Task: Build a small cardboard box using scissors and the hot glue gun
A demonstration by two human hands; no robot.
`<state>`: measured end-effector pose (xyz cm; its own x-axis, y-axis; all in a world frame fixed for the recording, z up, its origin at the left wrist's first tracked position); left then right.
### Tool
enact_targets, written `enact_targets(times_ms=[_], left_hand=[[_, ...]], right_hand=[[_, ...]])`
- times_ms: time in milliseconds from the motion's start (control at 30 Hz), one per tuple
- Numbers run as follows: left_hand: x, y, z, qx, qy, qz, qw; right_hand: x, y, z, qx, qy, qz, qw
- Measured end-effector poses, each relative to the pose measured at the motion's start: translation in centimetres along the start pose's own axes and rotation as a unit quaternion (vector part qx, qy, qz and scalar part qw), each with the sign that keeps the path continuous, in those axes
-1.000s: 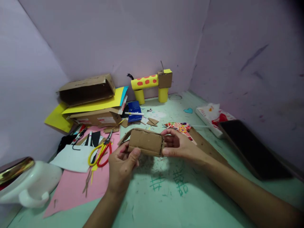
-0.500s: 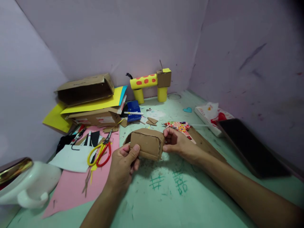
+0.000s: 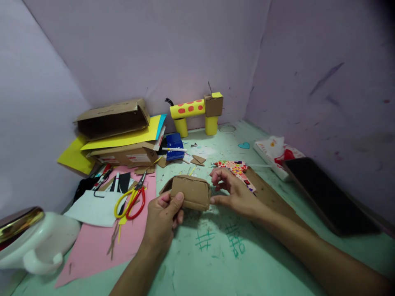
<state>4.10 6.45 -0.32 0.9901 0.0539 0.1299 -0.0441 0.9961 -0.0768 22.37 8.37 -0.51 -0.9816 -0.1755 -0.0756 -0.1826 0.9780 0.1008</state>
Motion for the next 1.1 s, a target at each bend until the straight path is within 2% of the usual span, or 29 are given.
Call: enact_targets(times_ms=[67,133,233,300,500,667,767,867,967,1100], left_hand=[[0.0,0.0,-0.2,-0.005,0.004,-0.001,1.0],[0.0,0.1,-0.4,-0.008,0.006,-0.001,1.0],[-0.1,0.2,-0.5,-0.009,0.007,0.002,1.0],[-0.1,0.3,-0.6,-0.012,0.009,0.0,1.0],[-0.1,0.2,-0.9,-0.018,0.012,-0.01,1.0],[-0.2,0.3,-1.1,-0.014,0.013,-0.011,1.0],[-0.2,0.2,-1.2,-0.004,0.011,-0.006,1.0],[-0.1,0.0,-1.2,0.006,0.007,0.001,1.0],[0.0,-0.2,-1.3,0.01,0.004,0.005,1.0],[0.0,-0.2,-1.5,0.005,0.002,0.0,1.0]], right_hand=[[0.2,-0.3,-0.7,-0.043,-0.022,-0.006,0.999],[0.6,-0.6,-1.1,-0.053,0.001,-0.036,0.998],[1.1,-0.7,-1.0,-0.009,0.048,-0.083,0.995],[1.1,-0.7,-0.8,0.017,0.042,-0.094,0.995],[0.8,-0.7,-0.4,0.011,-0.008,-0.074,0.997],[0.6,-0.4,-0.1,0.042,0.047,-0.063,0.996],[0.2,-0.2,-0.6,-0.006,0.048,-0.047,0.998],[-0.3,-0.1,-0.8,-0.051,0.026,-0.003,0.998],[-0.6,-0.1,-0.5,-0.063,0.032,0.029,0.997],[-0.4,-0.3,-0.3,-0.072,0.037,0.037,0.996]])
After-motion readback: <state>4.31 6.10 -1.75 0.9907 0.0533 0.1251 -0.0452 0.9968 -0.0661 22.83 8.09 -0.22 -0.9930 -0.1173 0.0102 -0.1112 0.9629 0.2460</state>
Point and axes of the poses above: each hand's wrist, its own y-axis towards the middle knuckle, its own x-axis out of the palm, z = x × y, the point moved 6 cm from there along y, towards the middle knuckle, and after that the axes turned 7 degrees about x, right-handed, at the moved point
